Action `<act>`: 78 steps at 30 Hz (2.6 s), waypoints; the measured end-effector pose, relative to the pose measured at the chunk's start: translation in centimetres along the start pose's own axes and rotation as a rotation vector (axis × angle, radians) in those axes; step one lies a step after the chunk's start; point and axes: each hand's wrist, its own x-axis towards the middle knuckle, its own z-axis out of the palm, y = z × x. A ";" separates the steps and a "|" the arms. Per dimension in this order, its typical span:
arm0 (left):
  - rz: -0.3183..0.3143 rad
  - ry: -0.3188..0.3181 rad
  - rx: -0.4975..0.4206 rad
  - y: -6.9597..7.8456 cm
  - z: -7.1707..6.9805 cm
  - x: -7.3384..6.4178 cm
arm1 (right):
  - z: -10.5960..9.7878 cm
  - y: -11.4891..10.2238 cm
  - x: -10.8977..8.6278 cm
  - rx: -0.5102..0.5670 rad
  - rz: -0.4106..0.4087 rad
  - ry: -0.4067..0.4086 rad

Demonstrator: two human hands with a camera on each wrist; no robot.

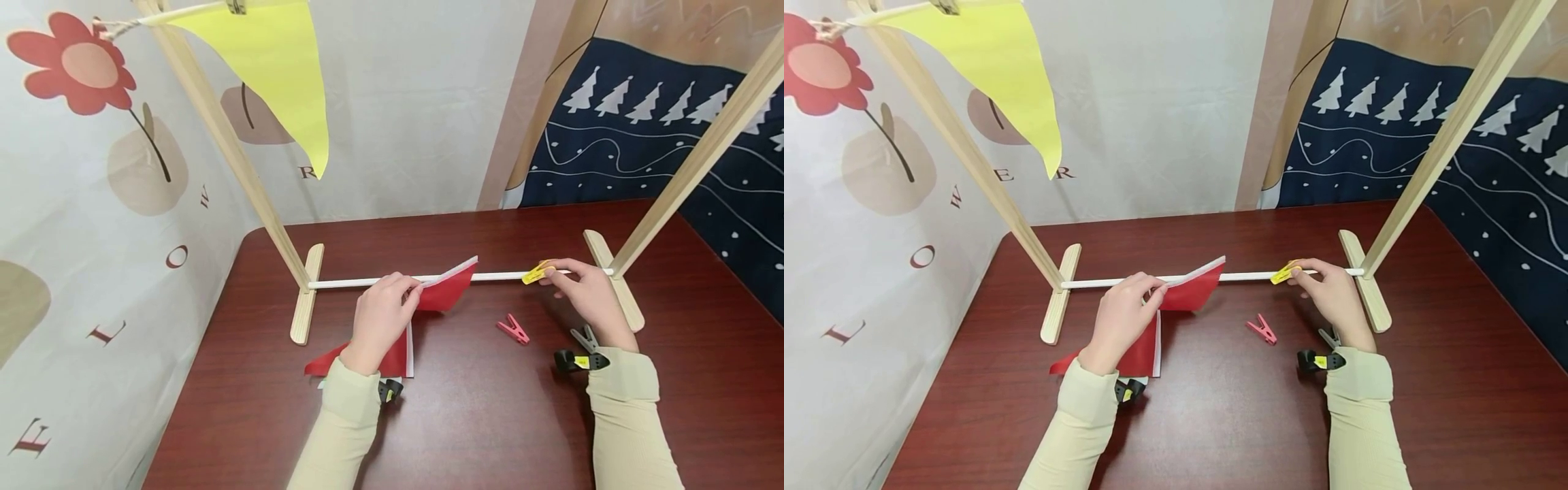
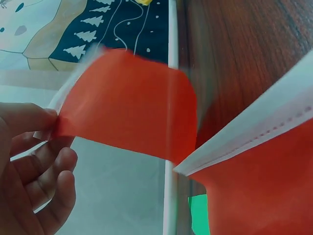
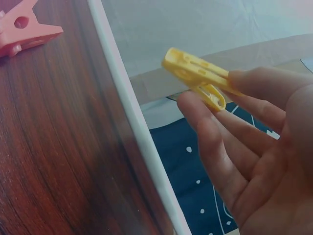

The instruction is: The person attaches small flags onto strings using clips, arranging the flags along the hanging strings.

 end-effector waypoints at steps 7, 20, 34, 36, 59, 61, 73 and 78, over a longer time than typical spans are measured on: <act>0.005 0.064 -0.016 -0.3 0.0 0.0 | 0.1 0.2 0.2 0.071 -0.005 -0.001; -0.004 0.155 -0.047 -0.4 -1.1 0.3 | 0.4 2.5 0.8 0.139 -0.002 0.102; 0.023 0.206 -0.112 -1.0 -1.5 0.4 | 1.7 7.2 2.9 0.133 -0.040 0.173; 0.018 0.220 -0.126 -1.1 -1.6 0.4 | 1.7 7.1 2.8 0.128 -0.034 0.173; -0.082 0.396 -0.228 -2.9 -3.9 0.2 | 0.6 -0.2 -0.5 0.191 0.050 0.203; -0.085 0.402 -0.240 -2.9 -4.0 0.2 | 0.7 -0.2 -0.6 0.210 0.045 0.216; -0.106 0.461 -0.307 -2.9 -4.9 0.4 | 0.5 -3.4 -1.5 0.560 -0.053 0.197; -0.098 0.459 -0.295 -2.9 -5.1 0.4 | 1.1 -4.2 -1.3 0.616 -0.085 0.171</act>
